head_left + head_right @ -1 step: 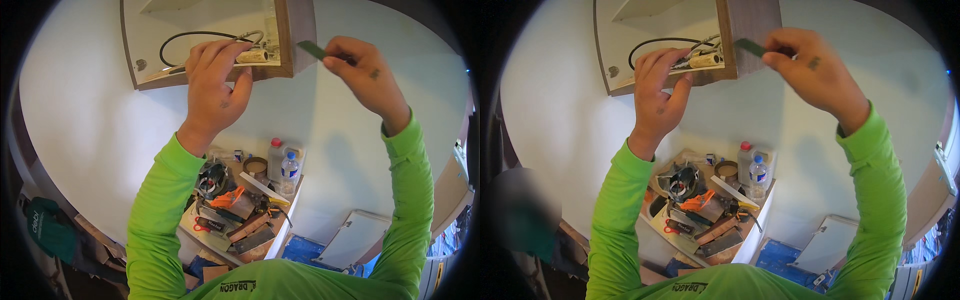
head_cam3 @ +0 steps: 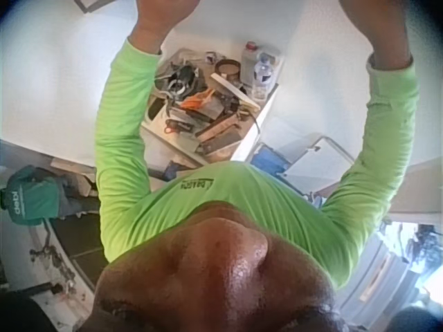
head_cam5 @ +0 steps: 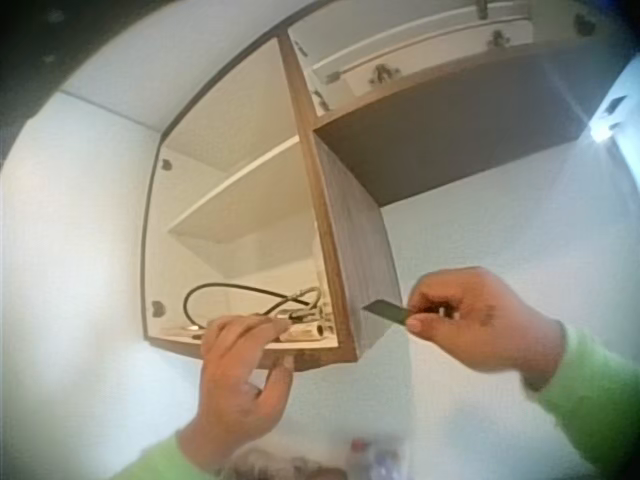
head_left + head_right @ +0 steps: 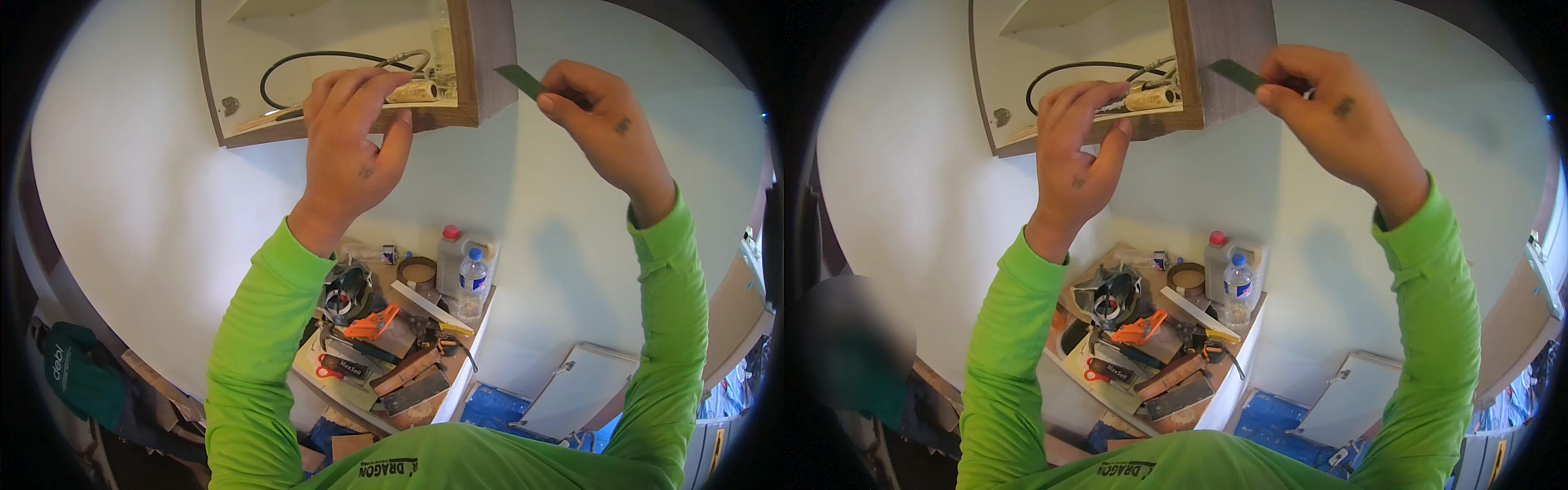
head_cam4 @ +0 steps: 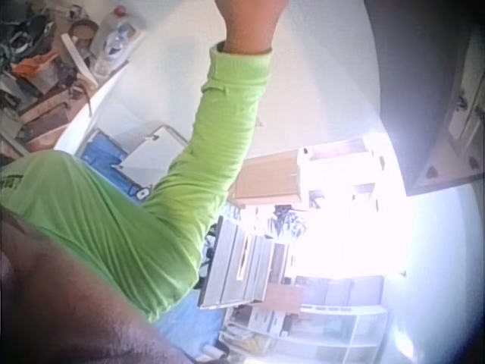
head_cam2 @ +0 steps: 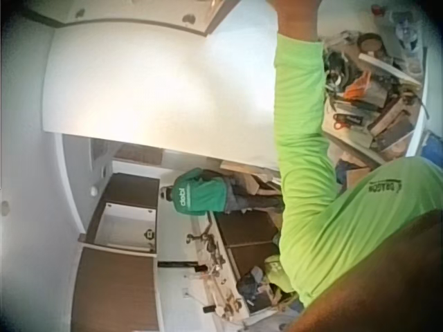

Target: The person uses a hammer to tap a wooden trim piece onto a wall-mounted cabinet, then uses a staple gun to secure the trim. They also use a utility knife to trim excess material and a hammer to adjust the fit of the trim piece.

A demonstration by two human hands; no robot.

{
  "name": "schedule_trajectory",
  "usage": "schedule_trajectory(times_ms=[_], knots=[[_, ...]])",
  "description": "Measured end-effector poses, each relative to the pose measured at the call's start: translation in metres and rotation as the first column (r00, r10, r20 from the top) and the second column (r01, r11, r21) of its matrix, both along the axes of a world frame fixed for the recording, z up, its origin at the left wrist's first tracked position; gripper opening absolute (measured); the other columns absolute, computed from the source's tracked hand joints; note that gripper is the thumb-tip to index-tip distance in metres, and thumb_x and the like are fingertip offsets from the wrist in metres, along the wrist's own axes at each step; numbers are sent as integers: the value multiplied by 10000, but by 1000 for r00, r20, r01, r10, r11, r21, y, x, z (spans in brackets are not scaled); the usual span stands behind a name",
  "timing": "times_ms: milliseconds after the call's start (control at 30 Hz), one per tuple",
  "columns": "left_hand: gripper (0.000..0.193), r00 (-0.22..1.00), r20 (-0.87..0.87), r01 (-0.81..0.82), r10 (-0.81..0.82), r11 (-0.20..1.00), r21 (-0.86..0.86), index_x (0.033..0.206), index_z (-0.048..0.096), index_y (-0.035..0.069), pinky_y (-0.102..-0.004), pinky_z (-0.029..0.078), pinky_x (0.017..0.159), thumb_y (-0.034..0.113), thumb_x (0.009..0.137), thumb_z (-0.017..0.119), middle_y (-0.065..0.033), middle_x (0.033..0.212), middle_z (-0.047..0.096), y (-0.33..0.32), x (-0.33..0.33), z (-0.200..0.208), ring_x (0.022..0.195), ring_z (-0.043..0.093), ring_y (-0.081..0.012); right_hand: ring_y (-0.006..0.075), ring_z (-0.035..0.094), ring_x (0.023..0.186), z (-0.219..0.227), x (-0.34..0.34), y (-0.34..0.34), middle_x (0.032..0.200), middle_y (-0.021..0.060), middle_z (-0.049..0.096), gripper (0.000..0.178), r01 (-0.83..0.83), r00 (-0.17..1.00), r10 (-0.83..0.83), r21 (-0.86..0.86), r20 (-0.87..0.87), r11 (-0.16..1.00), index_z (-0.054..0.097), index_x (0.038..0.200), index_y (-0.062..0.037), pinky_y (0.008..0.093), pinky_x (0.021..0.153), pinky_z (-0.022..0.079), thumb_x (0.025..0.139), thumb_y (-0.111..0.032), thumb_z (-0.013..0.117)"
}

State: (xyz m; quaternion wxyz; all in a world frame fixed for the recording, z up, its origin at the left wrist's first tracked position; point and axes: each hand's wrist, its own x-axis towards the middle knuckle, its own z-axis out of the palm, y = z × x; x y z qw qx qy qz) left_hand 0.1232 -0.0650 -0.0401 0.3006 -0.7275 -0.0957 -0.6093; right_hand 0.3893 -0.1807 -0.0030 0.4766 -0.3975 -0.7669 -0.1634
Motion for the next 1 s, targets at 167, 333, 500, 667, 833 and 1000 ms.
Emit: schedule_trajectory(times_ms=[167, 333, 500, 667, 833, 1000], knots=[[356, 994, -111, 20, -9, 995, 96, 1148, 717, 72, -390, 413, 954, 55, 795, 759, -65, 1126, 672, 3, 17, 1, 1083, 554, -279, 117, 455, 684, -29, 11, -13, 745, 17, 563, 133, 67, 991, -76, -84, -108, 994, 611, 887, 1, 284, 632, 385, 941, -115, 647], [344, 994, -105, -15, 35, 982, 189, 1121, 726, 85, -388, 403, 939, 62, 783, 780, -46, 1116, 670, 0, 49, -6, 1079, 552, -269, 104, 468, 688, -79, 32, -11, 755, 21, 564, 95, 53, 985, -66, -79, -159, 995, 615, 871, -2, 279, 634, 391, 922, -70, 659], [230, 999, -39, 7, -3, 996, 87, 993, 714, 85, -390, 408, 936, 52, 774, 778, -44, 1083, 675, 0, 55, -8, 1060, 560, -271, 95, 499, 717, -156, 50, -23, 756, 17, 555, 84, -79, 922, -35, -276, -385, 958, 612, 853, -4, 266, 660, 419, 917, -32, 659], [176, 990, -139, 27, -14, 995, 94, 904, 681, 90, -399, 423, 923, 46, 759, 771, -42, 1010, 683, 2, 39, -16, 1020, 579, -277, 80, 533, 718, -269, 59, -33, 773, -9, 585, 73, -417, 587, -29, -333, -809, 845, 627, 852, -27, 256, 667, 429, 917, -32, 660], [160, 920, -375, 75, -112, 991, -112, 883, 671, 120, -413, 431, 914, 75, 750, 747, -28, 965, 652, -22, 48, -78, 1026, 580, -257, 103, 572, 701, -349, 74, -46, 746, 30, 627, 38, -429, 362, -279, -425, -890, 797, 641, 896, -14, 256, 628, 426, 896, -49, 655], [121, 773, -494, 216, -398, 897, -385, 870, 658, 133, -427, 426, 930, 157, 815, 763, -8, 953, 613, -44, 87, -154, 1030, 579, -237, 116, 559, 625, -332, 98, -35, 701, 26, 605, 65, -408, 377, -184, -342, -907, 847, 611, 860, -56, 262, 580, 408, 916, -55, 645]])
